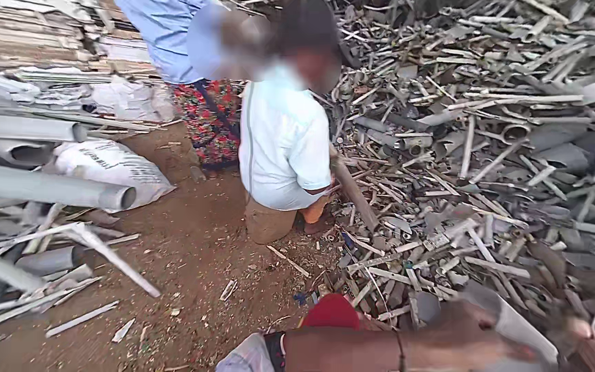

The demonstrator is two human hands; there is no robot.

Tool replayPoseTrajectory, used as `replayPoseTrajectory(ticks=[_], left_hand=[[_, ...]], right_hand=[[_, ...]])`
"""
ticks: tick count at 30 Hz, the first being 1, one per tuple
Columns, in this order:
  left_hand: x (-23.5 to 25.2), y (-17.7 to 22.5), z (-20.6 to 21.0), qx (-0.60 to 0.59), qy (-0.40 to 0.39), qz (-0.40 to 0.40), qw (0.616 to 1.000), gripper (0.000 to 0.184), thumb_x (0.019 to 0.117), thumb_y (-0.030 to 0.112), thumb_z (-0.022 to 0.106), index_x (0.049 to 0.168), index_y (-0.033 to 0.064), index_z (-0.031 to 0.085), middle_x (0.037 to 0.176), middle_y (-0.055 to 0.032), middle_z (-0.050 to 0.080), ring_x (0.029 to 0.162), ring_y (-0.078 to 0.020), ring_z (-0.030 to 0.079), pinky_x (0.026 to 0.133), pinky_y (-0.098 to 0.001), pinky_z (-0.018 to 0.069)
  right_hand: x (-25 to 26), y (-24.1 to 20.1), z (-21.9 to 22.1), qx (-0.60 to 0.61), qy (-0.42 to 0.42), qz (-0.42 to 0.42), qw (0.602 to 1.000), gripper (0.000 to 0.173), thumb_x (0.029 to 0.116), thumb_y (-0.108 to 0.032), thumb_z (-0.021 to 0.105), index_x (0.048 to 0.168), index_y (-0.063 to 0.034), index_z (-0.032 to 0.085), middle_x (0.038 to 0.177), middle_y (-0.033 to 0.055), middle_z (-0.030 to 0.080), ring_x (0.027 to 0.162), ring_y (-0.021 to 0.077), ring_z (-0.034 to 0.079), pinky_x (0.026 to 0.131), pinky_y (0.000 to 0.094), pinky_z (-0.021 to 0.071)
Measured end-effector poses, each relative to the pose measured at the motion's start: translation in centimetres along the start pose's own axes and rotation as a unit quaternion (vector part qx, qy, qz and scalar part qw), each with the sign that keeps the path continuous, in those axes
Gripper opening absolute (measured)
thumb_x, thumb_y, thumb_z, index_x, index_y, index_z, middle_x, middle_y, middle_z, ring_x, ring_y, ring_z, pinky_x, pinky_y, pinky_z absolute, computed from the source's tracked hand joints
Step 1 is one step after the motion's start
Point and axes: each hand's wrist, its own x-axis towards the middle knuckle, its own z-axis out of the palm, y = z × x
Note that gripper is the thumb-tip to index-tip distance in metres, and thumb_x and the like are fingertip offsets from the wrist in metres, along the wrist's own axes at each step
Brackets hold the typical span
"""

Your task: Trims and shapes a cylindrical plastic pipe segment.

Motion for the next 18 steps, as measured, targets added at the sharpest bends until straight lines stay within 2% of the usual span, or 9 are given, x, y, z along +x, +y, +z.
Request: replayPoseTrajectory(ticks=[1,3,5,6,8,11,13,15,18], left_hand=[[-0.1,0.9,-0.2,-0.060,0.035,-0.006,0.998,0.024,0.0982,0.015,0.066,0.104,-0.0085,0.069,0.095,-0.0167,0.070,0.090,-0.0212,0.067,0.087,-0.0435,0.0544],[-0.4,2.7,-1.0,-0.179,0.093,-0.016,0.979,0.020,0.0987,0.010,0.064,0.112,-0.0050,0.067,0.098,-0.0088,0.071,0.090,-0.0117,0.068,0.087,-0.0333,0.0568],[-0.7,3.9,-2.2,-0.293,0.109,-0.036,0.949,0.025,0.0974,0.002,0.059,0.122,-0.0030,0.059,0.102,-0.0089,0.070,0.092,-0.0138,0.070,0.086,-0.0327,0.0593],[-0.8,4.2,-2.7,-0.354,0.099,-0.061,0.928,0.024,0.0970,0.003,0.054,0.121,0.0012,0.056,0.101,-0.0095,0.072,0.092,-0.0164,0.072,0.084,-0.0341,0.0607],[-1.0,4.4,-3.5,-0.452,0.057,-0.104,0.884,0.027,0.1034,0.015,0.043,0.123,0.0038,0.057,0.109,-0.0157,0.072,0.099,-0.0246,0.072,0.088,-0.0403,0.0605],[-1.6,3.3,-3.2,-0.445,0.039,-0.103,0.889,0.037,0.1071,0.024,0.035,0.122,0.0007,0.060,0.113,-0.0175,0.072,0.101,-0.0256,0.073,0.090,-0.0404,0.0601],[-2.1,3.1,-2.8,-0.411,0.057,-0.097,0.905,0.044,0.1093,0.031,0.032,0.118,0.0018,0.064,0.105,-0.0146,0.074,0.095,-0.0225,0.074,0.086,-0.0386,0.0616],[-2.6,2.8,-2.7,-0.373,0.079,-0.101,0.919,0.048,0.1099,0.040,0.032,0.125,0.0043,0.060,0.104,-0.0124,0.072,0.096,-0.0207,0.073,0.085,-0.0386,0.0614],[-3.4,2.1,-2.6,-0.277,0.074,-0.054,0.956,0.049,0.1077,0.041,0.033,0.136,0.0053,0.051,0.115,-0.0063,0.068,0.107,-0.0122,0.067,0.094,-0.0323,0.0571]], right_hand=[[-0.2,-0.4,-0.6,0.015,0.048,-0.008,0.999,0.052,0.1079,-0.023,0.045,0.145,0.0110,0.032,0.109,-0.0015,0.059,0.084,-0.0037,0.060,0.077,0.0192,0.0551],[-0.1,-0.7,-1.1,0.037,0.147,-0.029,0.988,0.034,0.1089,-0.025,0.036,0.130,-0.0003,0.046,0.083,-0.0127,0.060,0.061,-0.0034,0.059,0.053,0.0184,0.0541],[-0.2,-0.6,-1.7,0.062,0.138,-0.017,0.988,0.036,0.1102,-0.036,0.031,0.126,-0.0086,0.049,0.071,-0.0141,0.059,0.050,0.0008,0.056,0.041,0.0210,0.0499],[-0.4,-0.6,-1.5,0.068,0.120,-0.006,0.990,0.038,0.1102,-0.041,0.030,0.124,-0.0115,0.050,0.068,-0.0138,0.059,0.047,0.0018,0.056,0.038,0.0215,0.0490],[-1.2,-0.7,-0.5,0.064,0.063,0.006,0.996,0.042,0.1103,-0.047,0.031,0.125,-0.0128,0.051,0.069,-0.0109,0.059,0.047,0.0039,0.055,0.037,0.0233,0.0490],[-2.8,-0.8,1.6,-0.015,-0.017,-0.011,1.000,0.043,0.1106,-0.046,0.033,0.115,-0.0089,0.053,0.064,-0.0094,0.055,0.045,0.0035,0.054,0.037,0.0243,0.0493],[-3.4,-0.5,2.7,-0.087,-0.032,-0.040,0.995,0.044,0.1110,-0.046,0.032,0.105,-0.0099,0.056,0.060,-0.0099,0.052,0.044,0.0017,0.052,0.037,0.0236,0.0467],[-3.7,-0.1,3.5,-0.119,-0.040,-0.044,0.991,0.044,0.1111,-0.042,0.032,0.102,-0.0088,0.060,0.057,-0.0088,0.052,0.042,0.0024,0.053,0.038,0.0240,0.0486],[-4.0,0.3,4.7,-0.157,-0.051,0.001,0.986,0.040,0.1105,-0.037,0.032,0.103,-0.0074,0.058,0.056,-0.0067,0.049,0.041,0.0051,0.053,0.041,0.0258,0.0502]])
